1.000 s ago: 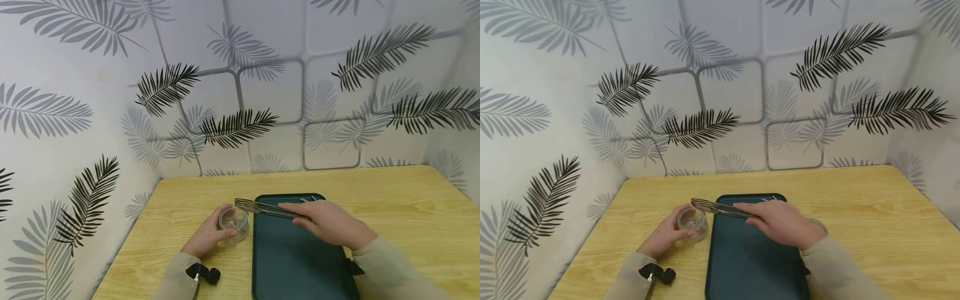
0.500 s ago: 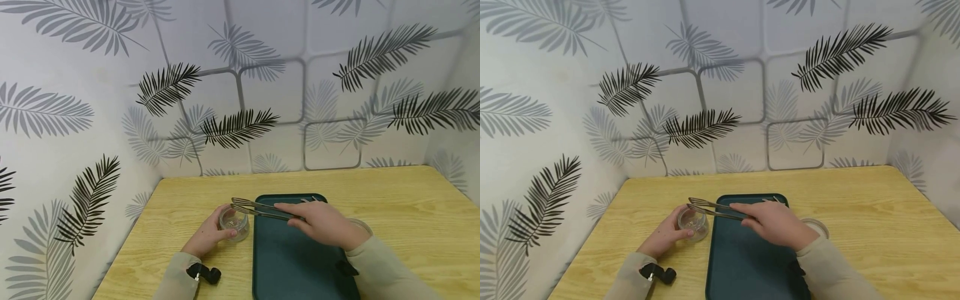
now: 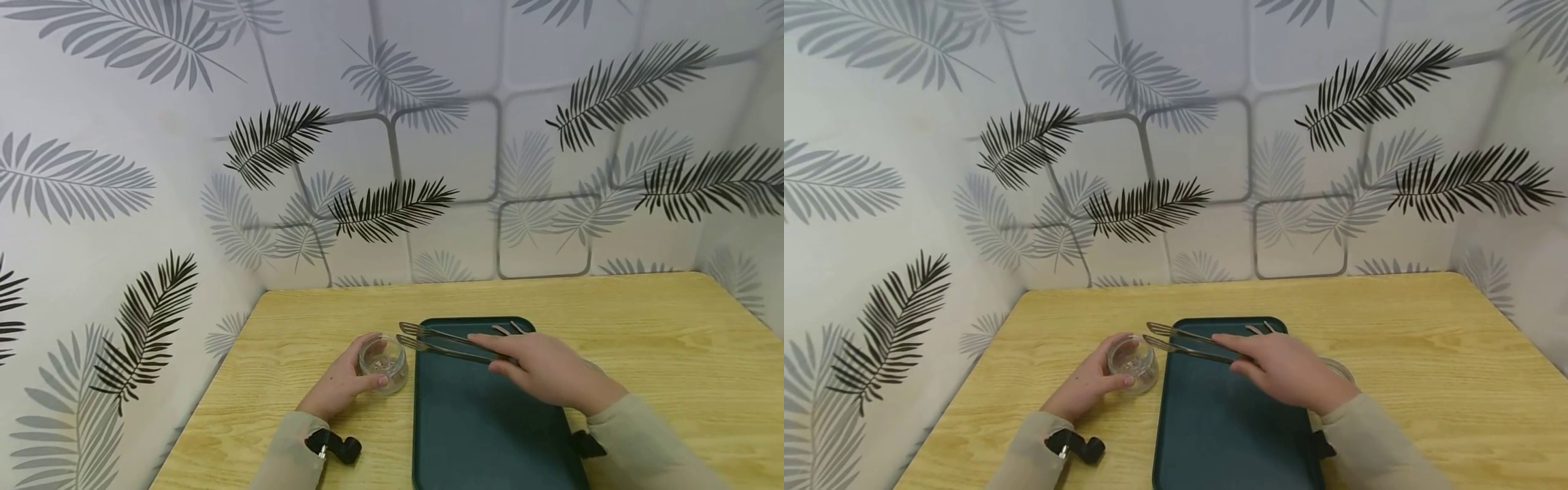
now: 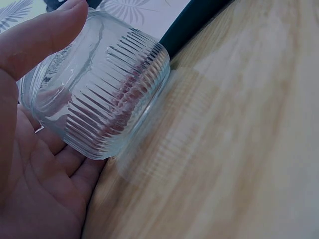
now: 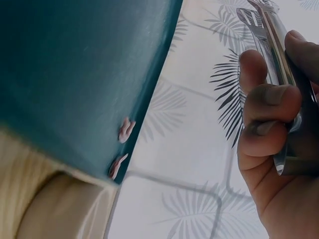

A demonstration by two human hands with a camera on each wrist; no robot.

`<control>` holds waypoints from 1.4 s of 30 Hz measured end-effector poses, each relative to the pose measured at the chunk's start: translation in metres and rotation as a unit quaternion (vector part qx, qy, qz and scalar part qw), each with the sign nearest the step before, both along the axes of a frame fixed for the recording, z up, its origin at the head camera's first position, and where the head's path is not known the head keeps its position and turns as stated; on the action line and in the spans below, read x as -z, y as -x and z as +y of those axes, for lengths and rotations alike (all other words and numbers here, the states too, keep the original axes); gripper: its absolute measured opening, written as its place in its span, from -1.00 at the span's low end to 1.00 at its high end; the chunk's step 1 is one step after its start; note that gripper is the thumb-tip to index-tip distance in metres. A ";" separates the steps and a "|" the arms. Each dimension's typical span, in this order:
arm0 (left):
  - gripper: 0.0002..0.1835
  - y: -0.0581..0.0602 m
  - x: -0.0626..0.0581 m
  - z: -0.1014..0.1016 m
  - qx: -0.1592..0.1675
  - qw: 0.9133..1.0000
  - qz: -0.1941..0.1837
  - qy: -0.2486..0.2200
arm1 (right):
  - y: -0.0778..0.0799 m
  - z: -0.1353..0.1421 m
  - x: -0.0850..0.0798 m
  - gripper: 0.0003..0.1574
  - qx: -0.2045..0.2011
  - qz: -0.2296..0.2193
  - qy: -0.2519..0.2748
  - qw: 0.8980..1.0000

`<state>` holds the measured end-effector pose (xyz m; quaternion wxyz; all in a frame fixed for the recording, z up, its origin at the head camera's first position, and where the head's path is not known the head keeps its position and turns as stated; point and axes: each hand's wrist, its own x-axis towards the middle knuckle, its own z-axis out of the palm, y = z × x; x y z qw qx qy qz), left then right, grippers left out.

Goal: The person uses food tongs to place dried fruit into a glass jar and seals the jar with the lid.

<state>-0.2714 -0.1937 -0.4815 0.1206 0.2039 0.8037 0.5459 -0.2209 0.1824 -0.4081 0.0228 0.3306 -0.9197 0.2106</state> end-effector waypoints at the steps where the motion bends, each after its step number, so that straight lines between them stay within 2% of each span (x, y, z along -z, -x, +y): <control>1: -0.12 0.000 0.001 0.000 0.000 1.000 0.000 0.000 | 0.000 0.002 0.001 -0.33 0.004 -0.001 -0.003 1.000; 8: -0.12 0.002 0.004 -0.001 -0.001 1.000 0.001 0.004 | -0.002 0.019 0.006 -0.31 0.024 -0.016 -0.006 1.000; 15: -0.10 0.001 0.003 -0.001 -0.001 1.000 0.004 0.009 | -0.004 0.038 0.010 -0.27 0.057 -0.006 -0.022 0.998; 22: -0.11 0.000 0.001 0.000 -0.005 1.000 0.003 0.013 | -0.005 0.055 0.013 -0.32 0.079 -0.034 -0.021 0.996; 32: -0.09 -0.001 -0.001 0.000 -0.004 1.000 0.001 0.015 | -0.004 0.077 0.017 -0.33 0.121 -0.031 -0.030 0.992; 42: -0.11 0.000 0.001 -0.001 -0.005 1.000 0.003 0.015 | 0.003 0.093 0.026 -0.34 0.139 -0.025 -0.033 0.989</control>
